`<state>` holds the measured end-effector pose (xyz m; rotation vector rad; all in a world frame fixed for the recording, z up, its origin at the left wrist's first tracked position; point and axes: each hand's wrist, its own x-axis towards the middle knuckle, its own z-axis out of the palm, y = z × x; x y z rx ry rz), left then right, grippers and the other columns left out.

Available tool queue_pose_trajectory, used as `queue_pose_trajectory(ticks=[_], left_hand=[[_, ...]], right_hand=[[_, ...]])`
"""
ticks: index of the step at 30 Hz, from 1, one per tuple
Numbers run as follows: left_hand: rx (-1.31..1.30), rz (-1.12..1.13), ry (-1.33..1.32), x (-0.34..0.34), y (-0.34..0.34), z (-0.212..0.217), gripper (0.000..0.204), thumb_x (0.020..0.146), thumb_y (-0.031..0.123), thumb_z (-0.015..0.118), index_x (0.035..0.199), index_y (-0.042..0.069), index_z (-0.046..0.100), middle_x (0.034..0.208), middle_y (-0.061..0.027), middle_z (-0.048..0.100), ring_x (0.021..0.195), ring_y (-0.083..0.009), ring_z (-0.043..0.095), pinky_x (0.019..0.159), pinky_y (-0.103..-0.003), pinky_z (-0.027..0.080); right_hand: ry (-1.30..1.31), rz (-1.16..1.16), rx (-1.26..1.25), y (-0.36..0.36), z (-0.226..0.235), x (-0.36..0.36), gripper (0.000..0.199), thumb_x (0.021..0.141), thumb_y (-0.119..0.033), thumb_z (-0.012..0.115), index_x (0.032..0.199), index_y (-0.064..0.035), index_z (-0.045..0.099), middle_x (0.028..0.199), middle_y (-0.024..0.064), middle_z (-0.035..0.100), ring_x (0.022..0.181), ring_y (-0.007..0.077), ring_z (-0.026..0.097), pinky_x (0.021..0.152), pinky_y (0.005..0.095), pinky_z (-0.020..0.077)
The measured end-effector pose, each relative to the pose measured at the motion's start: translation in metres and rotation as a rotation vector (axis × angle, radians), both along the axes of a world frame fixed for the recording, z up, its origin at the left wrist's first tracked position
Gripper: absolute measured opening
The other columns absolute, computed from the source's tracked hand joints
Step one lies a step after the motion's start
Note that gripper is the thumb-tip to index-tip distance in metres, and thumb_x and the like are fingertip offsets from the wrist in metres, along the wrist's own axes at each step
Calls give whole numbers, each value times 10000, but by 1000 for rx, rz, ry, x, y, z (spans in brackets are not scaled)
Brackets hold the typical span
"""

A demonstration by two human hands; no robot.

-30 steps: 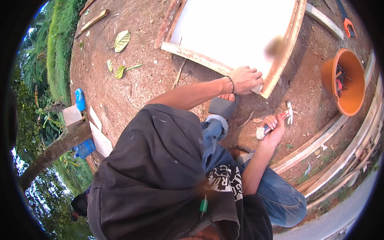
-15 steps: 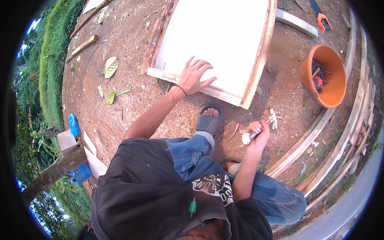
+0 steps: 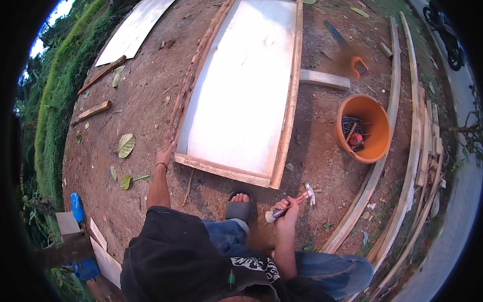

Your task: The person assembles a wooden frame by positioning planks around a white board and securing them with nails. They use a hammer to drive nails into the wood and adjust the frame pieces to fit properly.

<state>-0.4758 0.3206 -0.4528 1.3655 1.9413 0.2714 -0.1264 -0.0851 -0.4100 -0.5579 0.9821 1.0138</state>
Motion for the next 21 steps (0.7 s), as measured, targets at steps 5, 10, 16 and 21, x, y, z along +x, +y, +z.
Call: queue_pose_trajectory(ticks=[5, 10, 16, 21], left_hand=[[87, 62, -120, -1, 3, -13, 858, 713, 599, 843, 1129, -140, 707, 1069, -231, 724, 965, -285, 699, 791, -387, 544], [7, 22, -157, 2, 8, 2, 853, 747, 548, 835, 1271, -102, 658, 1154, -186, 708, 947, -234, 684, 743, -355, 536], [207, -158, 125, 28, -21, 24, 891, 820, 521, 787, 1409, -95, 527, 1348, -245, 614, 1218, -357, 598, 1011, -447, 471], [620, -314, 497, 53, 10, 14, 852, 870, 469, 765, 1469, -38, 433, 1451, -261, 479, 1358, -418, 460, 1102, -513, 424]], right_hand=[[-40, -55, -4, 9, 20, 4, 232, 951, -83, 588, 774, -112, 442, 664, -23, 458, 536, 70, 449, 496, 224, 421], [-65, -86, -22, 5, 6, 9, 227, 960, -108, 592, 790, -120, 442, 672, -34, 455, 527, 55, 443, 502, 229, 422], [-192, -69, -151, 18, 15, -12, 142, 950, -60, 623, 880, -87, 502, 730, 7, 542, 587, 92, 520, 543, 277, 475], [-465, 143, -164, 11, 34, -7, 89, 987, -107, 626, 1036, -68, 564, 803, 24, 605, 625, 94, 583, 555, 265, 503]])
